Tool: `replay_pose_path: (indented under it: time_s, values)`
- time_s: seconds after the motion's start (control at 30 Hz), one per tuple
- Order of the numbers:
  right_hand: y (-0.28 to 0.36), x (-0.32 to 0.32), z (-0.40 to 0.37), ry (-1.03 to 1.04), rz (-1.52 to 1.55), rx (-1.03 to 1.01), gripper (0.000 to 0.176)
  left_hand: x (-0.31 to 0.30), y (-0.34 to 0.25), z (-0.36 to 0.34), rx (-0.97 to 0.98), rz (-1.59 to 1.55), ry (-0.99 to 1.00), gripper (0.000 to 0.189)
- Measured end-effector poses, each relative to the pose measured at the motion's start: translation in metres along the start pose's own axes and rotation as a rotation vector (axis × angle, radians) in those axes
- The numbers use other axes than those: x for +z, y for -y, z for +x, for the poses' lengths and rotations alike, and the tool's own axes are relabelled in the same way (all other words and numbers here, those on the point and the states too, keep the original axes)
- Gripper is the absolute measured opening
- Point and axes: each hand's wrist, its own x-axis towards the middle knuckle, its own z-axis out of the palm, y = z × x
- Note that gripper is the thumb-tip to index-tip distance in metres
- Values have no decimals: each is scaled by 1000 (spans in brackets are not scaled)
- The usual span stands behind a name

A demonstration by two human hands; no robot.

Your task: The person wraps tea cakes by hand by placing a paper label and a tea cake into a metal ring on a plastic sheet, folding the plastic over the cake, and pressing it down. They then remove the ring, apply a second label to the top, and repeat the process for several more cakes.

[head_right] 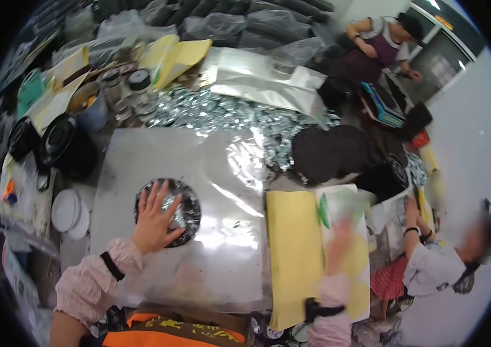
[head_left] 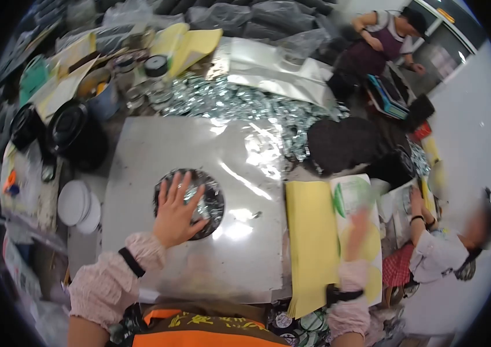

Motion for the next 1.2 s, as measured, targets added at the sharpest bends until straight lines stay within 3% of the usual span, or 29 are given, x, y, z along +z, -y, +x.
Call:
replay_pose_path:
  time_s: [0.03, 0.1, 0.17, 0.27, 0.37, 0.43, 0.47, 0.5, 0.53, 0.6, 0.63, 0.73, 0.77, 0.87, 0.9, 0.93, 1.0, 1.03, 1.1, 1.2]
  values:
    - [23, 65, -44, 272, -140, -100, 58, 1, 2, 0, -1, -22, 16, 78]
    - [66, 143, -102, 713, -337, -512, 69, 4, 3, -1, -17, -50, 24, 75]
    - [102, 175, -107, 912, -72, -929, 85, 7, 11, -1, 14, -80, 23, 72]
    - [116, 206, -119, 1104, -78, -910, 90, 27, 26, -9, 64, -134, 40, 70]
    - [123, 211, -121, 1119, -234, -940, 92, 24, 28, -3, 50, -152, 21, 70]
    - [131, 221, -114, 1134, -24, -801, 89, 22, 18, 0, -121, -928, 35, 70]
    - [134, 226, -114, 1132, 79, -711, 87, 21, 18, -1, -152, -1029, 38, 69]
    - [124, 242, -115, 1208, 268, -431, 81, 20, 18, -2, -183, -1131, 37, 68]
    - [116, 252, -120, 1165, 270, -463, 79, 19, 18, -3, -216, -1232, 34, 67]
    - [112, 271, -129, 1070, 279, -531, 75, 7, 28, 3, -66, -626, -104, 64]
    - [115, 272, -134, 1067, 230, -526, 74, -6, 18, 3, -361, -1127, -227, 63]
    - [140, 275, -157, 967, -284, -815, 73, 16, 27, -13, -83, -652, -559, 61]
    - [128, 283, -164, 936, -291, -846, 74, 19, 24, -13, 32, -394, -525, 50]
    - [132, 286, -169, 884, -331, -871, 76, 27, 27, -8, 160, -430, -232, 46]
    - [134, 285, -166, 906, -231, -817, 71, 27, 27, -3, -91, -425, -223, 45]
    - [137, 280, -162, 1021, -259, -793, 60, 23, 29, 1, -129, -652, -243, 46]
    - [134, 283, -157, 842, -37, -782, 48, 14, 37, 7, -202, -1101, -290, 47]
    - [134, 284, -147, 809, 115, -567, 45, 20, 48, 4, -306, -1196, -260, 48]
    - [145, 283, -124, 735, 399, -126, 40, 20, 42, 7, -159, -842, -225, 51]
    - [127, 317, -99, 650, -103, -453, 36, 24, 23, 3, 3, -352, -99, 65]
